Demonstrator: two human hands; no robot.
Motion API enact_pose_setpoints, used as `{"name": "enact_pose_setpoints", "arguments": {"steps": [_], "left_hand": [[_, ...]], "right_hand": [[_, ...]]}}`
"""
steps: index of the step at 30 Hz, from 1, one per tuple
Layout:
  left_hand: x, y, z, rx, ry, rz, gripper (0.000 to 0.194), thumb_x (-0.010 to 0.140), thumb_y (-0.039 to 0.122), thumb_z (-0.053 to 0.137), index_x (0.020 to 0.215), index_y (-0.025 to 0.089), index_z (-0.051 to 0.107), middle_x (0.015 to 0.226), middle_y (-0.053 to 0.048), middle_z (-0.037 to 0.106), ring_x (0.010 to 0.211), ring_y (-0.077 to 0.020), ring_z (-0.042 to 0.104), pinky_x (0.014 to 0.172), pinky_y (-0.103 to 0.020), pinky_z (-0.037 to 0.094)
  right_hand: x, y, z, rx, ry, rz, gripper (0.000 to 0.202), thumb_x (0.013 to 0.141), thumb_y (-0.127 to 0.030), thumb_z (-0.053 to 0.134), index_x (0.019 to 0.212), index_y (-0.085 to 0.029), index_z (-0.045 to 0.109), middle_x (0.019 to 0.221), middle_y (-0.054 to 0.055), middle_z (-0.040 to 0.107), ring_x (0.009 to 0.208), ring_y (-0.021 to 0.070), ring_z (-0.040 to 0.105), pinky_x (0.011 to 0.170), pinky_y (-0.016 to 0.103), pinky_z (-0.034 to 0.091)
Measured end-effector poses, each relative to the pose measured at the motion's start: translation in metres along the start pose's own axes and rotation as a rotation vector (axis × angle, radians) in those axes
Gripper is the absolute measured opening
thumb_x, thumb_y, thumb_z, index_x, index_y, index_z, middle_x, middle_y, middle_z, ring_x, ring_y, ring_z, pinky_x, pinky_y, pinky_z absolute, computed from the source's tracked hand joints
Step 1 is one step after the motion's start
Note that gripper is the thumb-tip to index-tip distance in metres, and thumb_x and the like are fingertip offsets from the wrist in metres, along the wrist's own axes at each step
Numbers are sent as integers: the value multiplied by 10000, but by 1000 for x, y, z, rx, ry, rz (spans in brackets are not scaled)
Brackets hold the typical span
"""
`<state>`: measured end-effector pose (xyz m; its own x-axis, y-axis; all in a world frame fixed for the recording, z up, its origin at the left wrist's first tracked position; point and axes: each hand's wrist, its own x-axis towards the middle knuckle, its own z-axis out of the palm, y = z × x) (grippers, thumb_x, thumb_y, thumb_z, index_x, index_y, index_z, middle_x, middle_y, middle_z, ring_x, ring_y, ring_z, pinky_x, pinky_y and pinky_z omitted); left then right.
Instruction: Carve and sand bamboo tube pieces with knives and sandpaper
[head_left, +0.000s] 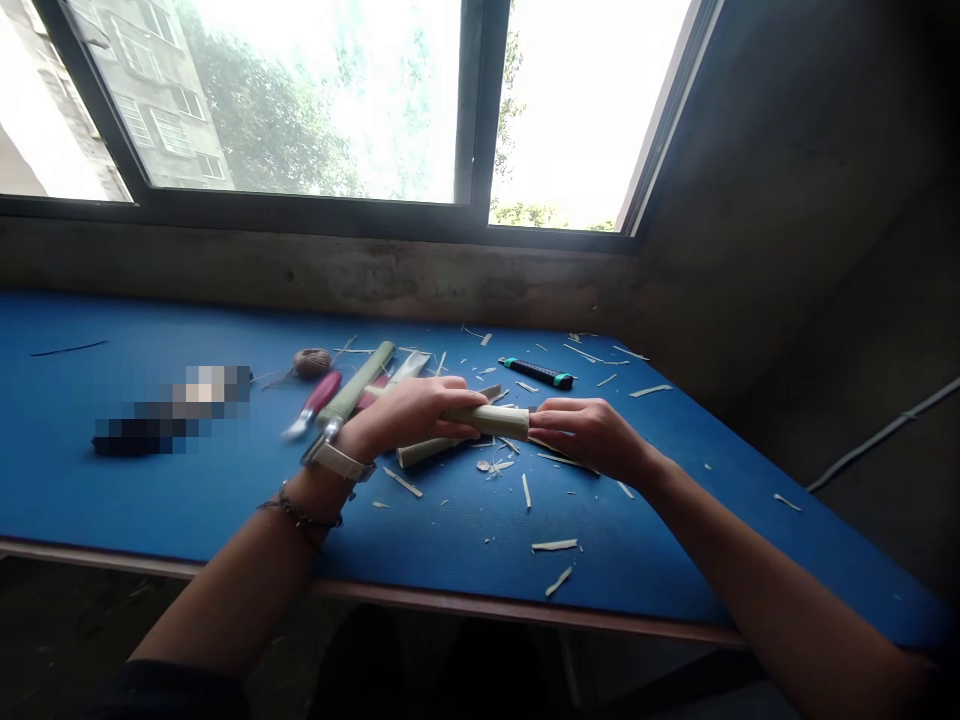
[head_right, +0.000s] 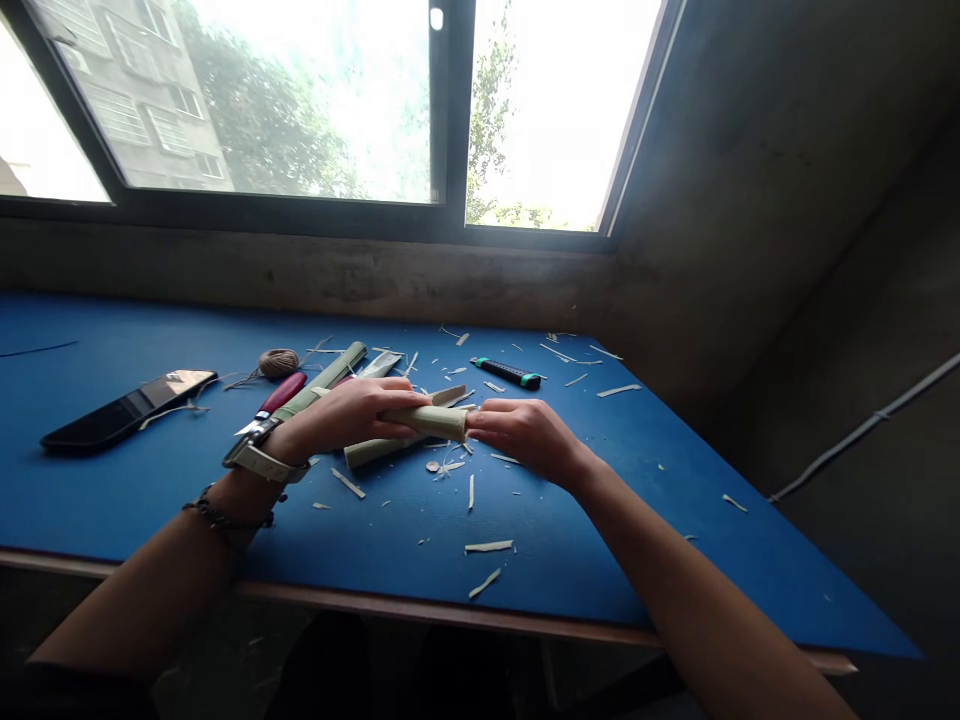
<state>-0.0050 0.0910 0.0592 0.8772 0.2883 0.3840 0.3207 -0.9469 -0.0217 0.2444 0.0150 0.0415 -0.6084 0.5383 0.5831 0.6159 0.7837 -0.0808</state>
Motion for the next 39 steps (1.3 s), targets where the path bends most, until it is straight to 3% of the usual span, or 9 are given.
{"name": "enact_pose_setpoints", "arguments": {"steps": [6,12,22,39], "left_hand": [[-1,-1,4,-22,-52,8,299,848,404,527,1100,251,579,950,-13,602,715,-89,545,575,-190,366],[0,-3,3,-62,-43,-10,343,839,364,555,1160,243,560,996,-37,610,771,-112,548,614,-205,393],[2,-1,0,-118,42,13,351,827,356,571,1150,218,570,948,-30,610,757,-106,553,606,-192,418],[4,4,-2,-59,229,68,311,826,300,583,1124,211,575,1019,-62,601,850,-133,585,692,-241,480]], "right_hand": [[2,-10,-5,-240,-104,-38,174,881,-187,483,799,-177,636,756,6,624,601,74,525,536,195,405],[2,-12,-3,-390,-9,-92,161,891,-196,465,833,-164,611,786,16,639,651,90,549,600,215,434],[2,-10,-5,-47,86,-11,105,880,-231,484,913,-169,562,879,48,620,726,109,593,565,215,491],[10,-22,-5,137,221,35,132,764,-93,549,848,-189,583,778,9,631,713,125,590,612,264,511]]}}
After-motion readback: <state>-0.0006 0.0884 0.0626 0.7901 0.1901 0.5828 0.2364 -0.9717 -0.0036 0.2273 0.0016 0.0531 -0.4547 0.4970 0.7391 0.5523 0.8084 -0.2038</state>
